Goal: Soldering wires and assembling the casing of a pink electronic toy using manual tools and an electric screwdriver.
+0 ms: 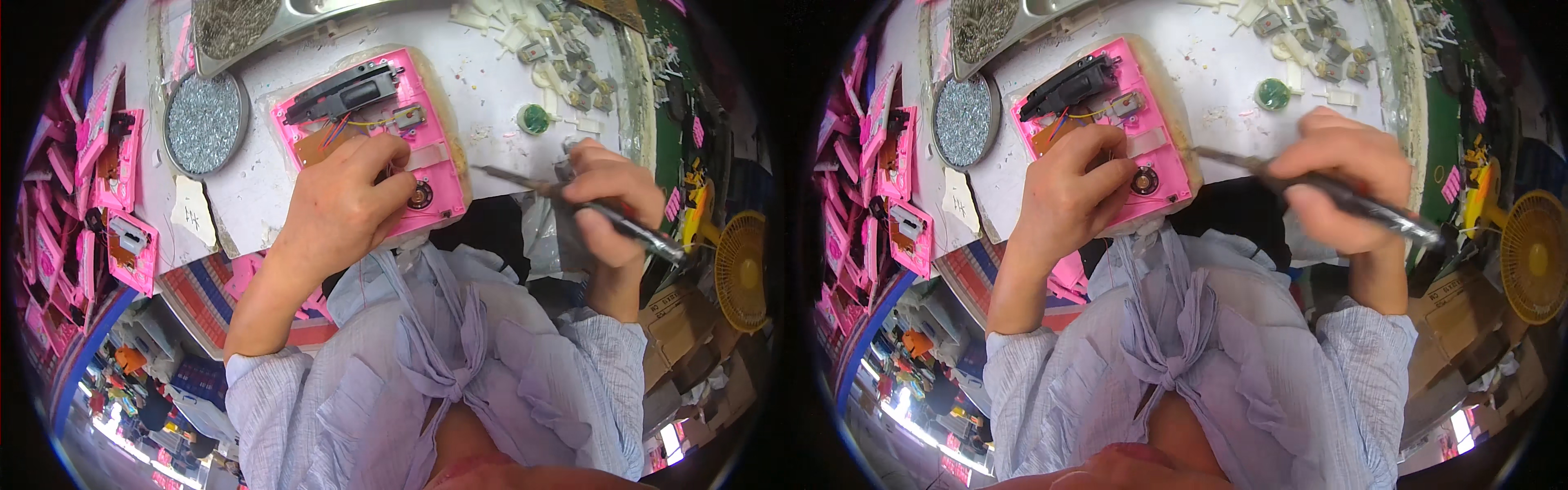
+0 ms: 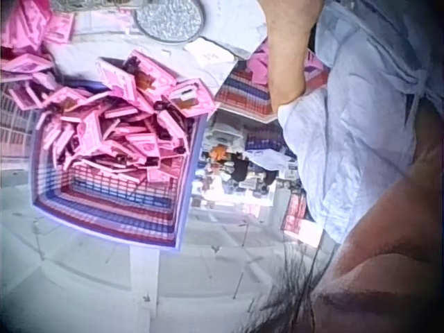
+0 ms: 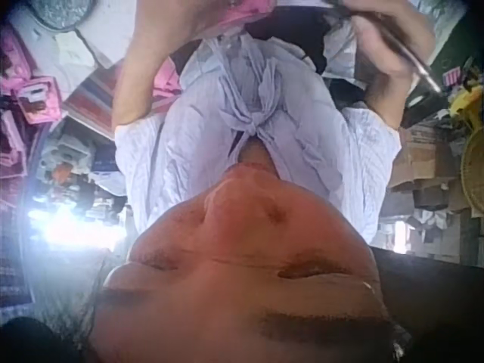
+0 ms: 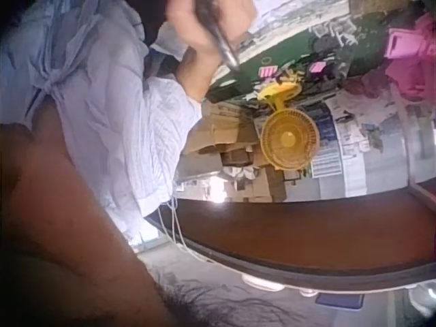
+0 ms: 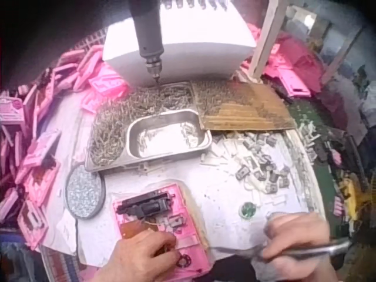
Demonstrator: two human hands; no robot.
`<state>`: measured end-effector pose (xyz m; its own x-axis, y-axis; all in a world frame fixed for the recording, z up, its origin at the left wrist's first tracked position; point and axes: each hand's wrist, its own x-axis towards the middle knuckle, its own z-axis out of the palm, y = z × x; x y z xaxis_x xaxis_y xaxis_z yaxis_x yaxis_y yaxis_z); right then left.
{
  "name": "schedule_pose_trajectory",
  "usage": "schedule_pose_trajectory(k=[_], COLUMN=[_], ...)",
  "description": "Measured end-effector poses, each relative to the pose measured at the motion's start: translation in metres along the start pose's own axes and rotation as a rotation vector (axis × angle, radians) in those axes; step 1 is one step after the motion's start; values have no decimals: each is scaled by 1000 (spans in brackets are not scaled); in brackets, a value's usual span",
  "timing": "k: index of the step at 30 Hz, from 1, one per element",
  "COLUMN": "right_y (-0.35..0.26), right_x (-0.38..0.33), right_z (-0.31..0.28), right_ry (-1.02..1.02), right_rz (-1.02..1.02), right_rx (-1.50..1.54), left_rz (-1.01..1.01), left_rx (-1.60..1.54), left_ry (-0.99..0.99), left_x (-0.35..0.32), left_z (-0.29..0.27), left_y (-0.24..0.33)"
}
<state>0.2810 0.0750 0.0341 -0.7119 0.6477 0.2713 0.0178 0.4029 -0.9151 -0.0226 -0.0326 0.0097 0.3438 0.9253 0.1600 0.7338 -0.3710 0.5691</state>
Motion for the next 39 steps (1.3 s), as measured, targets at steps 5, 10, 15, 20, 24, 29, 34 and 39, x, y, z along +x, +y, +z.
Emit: schedule_pose_trajectory(k=[5,10,15,20,24,29,34,39], right_y=[5,6,37,83,70,8,20,23], right_x=[-63,-91,-72,-71,-94,-18,40,75], right_z=[-98,-205,-241,-242,-173,32,66,86], right_ry=[783,1407,1379,1278,793,442,157,108], right_rz=[128,68,127,367,302,413,-72,-43], right_rx=[78,-166,-378,54,773,-74,-463,-752], left_rz=[54,30,51,41,-142,-37,18,-77], left_rx=[39,29,25,-31,-167,3,63,28], left_ry=[-16,20,38,81,358,237,156,343], left_x=[8,10,6,-11,-44,-39,-24,-28], left_z=[1,2,3,-4,-3,0,-3,5], left_y=[2,15,11,-3,-10,2,4,5])
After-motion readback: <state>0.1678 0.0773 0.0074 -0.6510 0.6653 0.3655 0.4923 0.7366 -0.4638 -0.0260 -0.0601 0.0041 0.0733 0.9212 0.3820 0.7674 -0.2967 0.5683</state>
